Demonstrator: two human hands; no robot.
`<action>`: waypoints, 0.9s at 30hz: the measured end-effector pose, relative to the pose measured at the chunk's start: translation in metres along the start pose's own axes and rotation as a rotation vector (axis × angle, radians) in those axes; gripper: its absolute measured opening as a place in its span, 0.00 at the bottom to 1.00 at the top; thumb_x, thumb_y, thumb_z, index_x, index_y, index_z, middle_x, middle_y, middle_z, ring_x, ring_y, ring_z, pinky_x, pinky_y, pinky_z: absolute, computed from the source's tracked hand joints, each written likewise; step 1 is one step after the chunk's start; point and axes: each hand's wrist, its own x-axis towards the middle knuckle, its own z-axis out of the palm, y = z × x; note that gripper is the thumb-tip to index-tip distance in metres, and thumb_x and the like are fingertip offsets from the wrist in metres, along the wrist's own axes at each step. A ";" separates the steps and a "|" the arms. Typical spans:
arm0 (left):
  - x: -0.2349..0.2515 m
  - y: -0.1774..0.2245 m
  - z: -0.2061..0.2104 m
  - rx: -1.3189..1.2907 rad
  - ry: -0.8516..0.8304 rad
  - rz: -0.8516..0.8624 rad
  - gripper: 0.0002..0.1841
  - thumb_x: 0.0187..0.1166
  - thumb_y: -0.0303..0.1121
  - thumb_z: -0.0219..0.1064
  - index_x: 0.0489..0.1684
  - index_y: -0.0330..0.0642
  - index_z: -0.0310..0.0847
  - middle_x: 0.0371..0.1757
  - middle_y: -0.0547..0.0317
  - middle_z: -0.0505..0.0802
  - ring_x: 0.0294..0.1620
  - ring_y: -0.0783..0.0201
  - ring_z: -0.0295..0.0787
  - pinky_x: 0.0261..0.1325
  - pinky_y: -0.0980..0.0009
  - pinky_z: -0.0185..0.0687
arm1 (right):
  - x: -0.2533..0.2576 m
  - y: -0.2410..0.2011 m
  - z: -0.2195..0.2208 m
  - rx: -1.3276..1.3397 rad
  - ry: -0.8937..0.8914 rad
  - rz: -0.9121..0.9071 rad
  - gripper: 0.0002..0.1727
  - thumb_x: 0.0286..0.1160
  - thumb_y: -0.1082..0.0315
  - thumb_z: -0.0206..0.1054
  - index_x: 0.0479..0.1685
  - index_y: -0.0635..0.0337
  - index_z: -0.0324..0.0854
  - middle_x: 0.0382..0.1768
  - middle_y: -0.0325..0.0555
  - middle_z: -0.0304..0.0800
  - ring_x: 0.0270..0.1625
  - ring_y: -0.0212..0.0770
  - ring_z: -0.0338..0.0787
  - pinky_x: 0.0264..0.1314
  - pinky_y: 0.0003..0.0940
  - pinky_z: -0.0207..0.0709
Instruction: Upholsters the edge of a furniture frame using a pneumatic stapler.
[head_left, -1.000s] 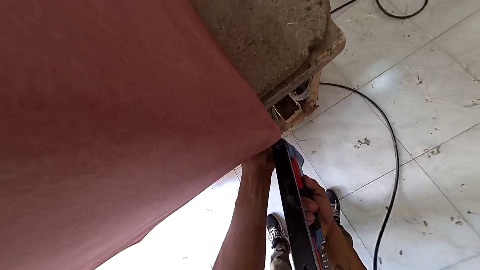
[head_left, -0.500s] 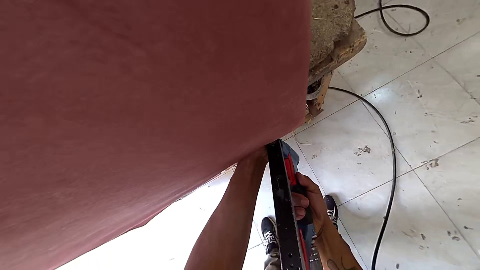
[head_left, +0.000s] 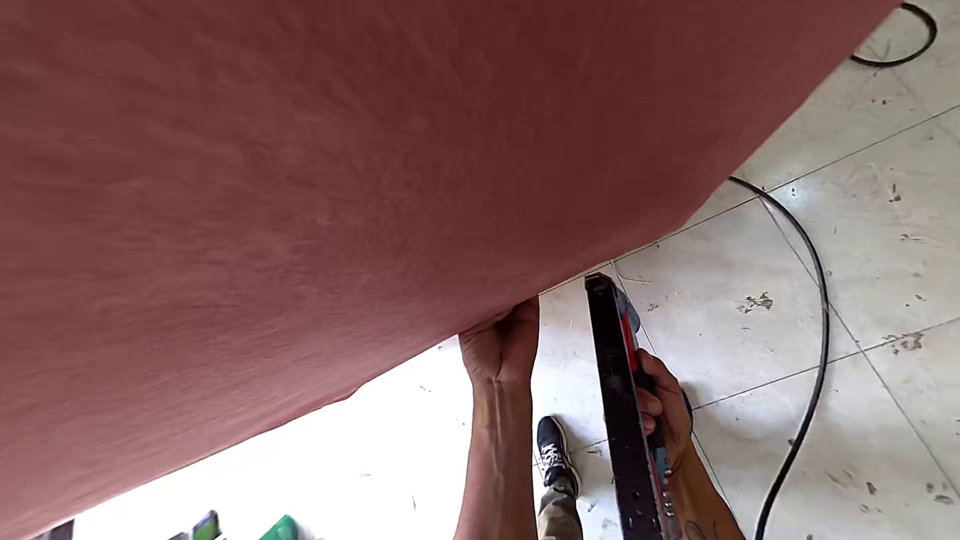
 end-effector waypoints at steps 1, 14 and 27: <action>0.002 0.002 -0.005 0.003 -0.074 0.002 0.09 0.74 0.30 0.70 0.47 0.36 0.87 0.49 0.45 0.94 0.56 0.50 0.93 0.70 0.51 0.85 | -0.003 -0.001 -0.003 0.003 -0.002 -0.006 0.19 0.87 0.59 0.58 0.57 0.65 0.85 0.33 0.45 0.94 0.32 0.38 0.96 0.41 0.28 0.91; 0.011 0.006 -0.004 0.265 0.129 0.019 0.11 0.73 0.20 0.59 0.26 0.41 0.87 0.23 0.55 0.91 0.26 0.62 0.91 0.45 0.64 0.92 | 0.015 0.017 -0.007 0.048 -0.046 -0.058 0.16 0.87 0.61 0.59 0.55 0.65 0.85 0.31 0.45 0.94 0.30 0.37 0.95 0.41 0.27 0.90; 0.036 0.029 -0.028 0.403 -0.191 0.009 0.05 0.78 0.26 0.65 0.41 0.44 0.88 0.40 0.54 0.96 0.46 0.61 0.95 0.56 0.60 0.91 | 0.050 0.065 -0.044 0.059 -0.072 0.035 0.17 0.86 0.58 0.59 0.55 0.63 0.85 0.31 0.42 0.94 0.29 0.35 0.95 0.38 0.25 0.89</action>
